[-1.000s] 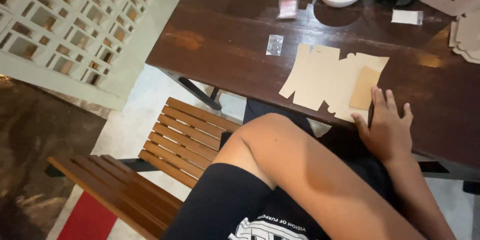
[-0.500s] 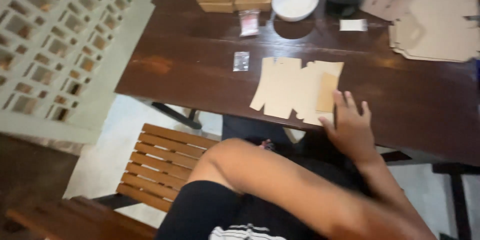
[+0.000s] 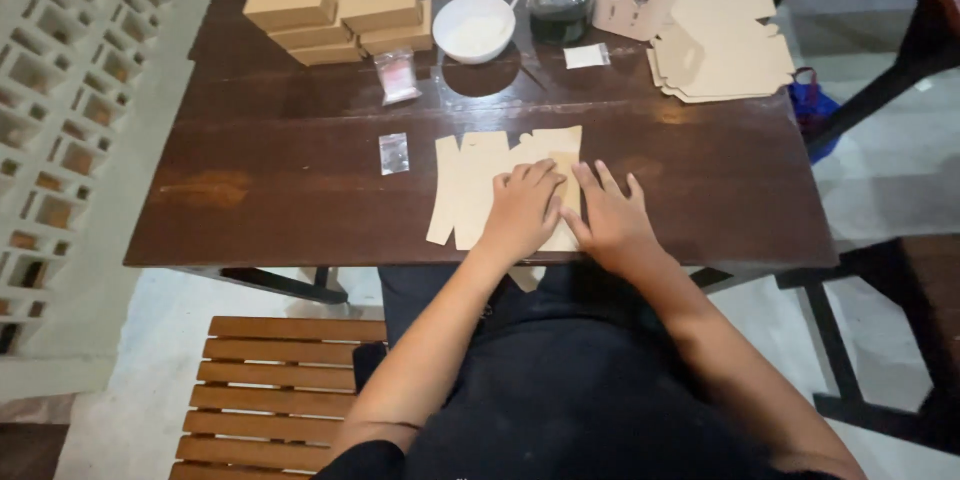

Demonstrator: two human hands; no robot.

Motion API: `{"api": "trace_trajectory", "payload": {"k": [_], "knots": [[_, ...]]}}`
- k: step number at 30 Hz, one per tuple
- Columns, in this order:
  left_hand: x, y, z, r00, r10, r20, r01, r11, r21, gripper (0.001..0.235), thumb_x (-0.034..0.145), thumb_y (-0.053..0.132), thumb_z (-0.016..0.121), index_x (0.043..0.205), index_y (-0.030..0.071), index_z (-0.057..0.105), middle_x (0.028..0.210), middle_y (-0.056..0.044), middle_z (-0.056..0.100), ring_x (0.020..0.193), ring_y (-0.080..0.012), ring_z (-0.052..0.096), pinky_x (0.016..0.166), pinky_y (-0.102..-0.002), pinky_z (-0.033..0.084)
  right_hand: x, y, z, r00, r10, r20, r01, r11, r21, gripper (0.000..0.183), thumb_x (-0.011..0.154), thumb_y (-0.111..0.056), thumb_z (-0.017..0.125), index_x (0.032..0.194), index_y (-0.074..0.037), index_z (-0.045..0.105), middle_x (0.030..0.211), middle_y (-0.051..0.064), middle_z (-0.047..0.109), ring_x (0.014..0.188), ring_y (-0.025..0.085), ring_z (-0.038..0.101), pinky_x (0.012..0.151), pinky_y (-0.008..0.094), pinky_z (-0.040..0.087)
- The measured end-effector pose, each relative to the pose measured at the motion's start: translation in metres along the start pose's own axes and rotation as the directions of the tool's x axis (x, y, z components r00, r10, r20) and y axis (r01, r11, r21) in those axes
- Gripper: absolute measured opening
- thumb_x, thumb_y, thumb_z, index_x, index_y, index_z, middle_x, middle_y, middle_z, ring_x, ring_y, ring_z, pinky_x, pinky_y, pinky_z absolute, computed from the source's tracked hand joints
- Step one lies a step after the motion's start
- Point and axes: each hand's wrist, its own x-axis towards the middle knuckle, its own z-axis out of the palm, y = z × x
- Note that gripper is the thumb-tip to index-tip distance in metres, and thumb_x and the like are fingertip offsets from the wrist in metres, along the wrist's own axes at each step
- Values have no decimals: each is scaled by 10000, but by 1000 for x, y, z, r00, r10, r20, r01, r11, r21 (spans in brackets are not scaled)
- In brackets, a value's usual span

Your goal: The person folds flat cardboard pieces into box shapes on a wooden table. They use a small packet of adhesive to secure the flaps and press the edges firmly to form the structure.

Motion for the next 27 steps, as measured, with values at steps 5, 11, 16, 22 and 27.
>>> {"api": "trace_trajectory", "payload": {"k": [5, 11, 16, 22, 27], "knots": [[-2, 7, -5, 1000, -6, 4, 6, 1000, -25, 374, 967, 310, 523, 1306, 170, 596, 1463, -76, 532, 1393, -268, 449, 1095, -532, 340, 15, -3, -14, 1000, 12, 26, -13, 999, 42, 709, 1036, -482, 442, 1626, -137, 255, 1644, 65, 389, 1571, 241, 255, 1221, 636, 179], [-1, 7, -11, 997, -37, 64, 42, 997, -68, 394, 961, 314, 521, 1320, 156, 568, 1522, -113, 494, 1462, -309, 395, 1144, -592, 283, -11, -15, -27, 999, -33, 11, 31, 990, 134, 689, 1058, -447, 416, 1625, -91, 254, 1630, 113, 405, 1563, 283, 264, 1225, 629, 148], [-4, 6, -9, 998, -29, 56, 34, 996, -79, 395, 963, 307, 519, 1322, 148, 563, 1528, -130, 492, 1461, -316, 404, 1143, -594, 283, -42, -20, -14, 998, -54, -34, 57, 995, 86, 709, 1053, -502, 433, 1599, -71, 303, 1600, 130, 440, 1539, 285, 319, 1219, 614, 210], [-2, 8, -11, 999, -25, 38, 28, 998, -64, 477, 967, 344, 505, 1396, 136, 524, 1572, -138, 451, 1471, -312, 396, 1152, -589, 275, -48, -23, -17, 989, -86, -121, 87, 996, 6, 786, 1023, -601, 448, 1590, -66, 346, 1559, 129, 494, 1498, 308, 390, 1194, 653, 232], [-2, 13, -19, 994, -38, 99, 45, 996, -76, 495, 975, 331, 479, 1421, 119, 517, 1617, -142, 410, 1503, -336, 351, 1157, -610, 243, -14, -16, -23, 999, -28, 28, 26, 998, 62, 812, 1008, -620, 437, 1602, -85, 297, 1621, 121, 421, 1549, 322, 298, 1221, 684, 99]]}}
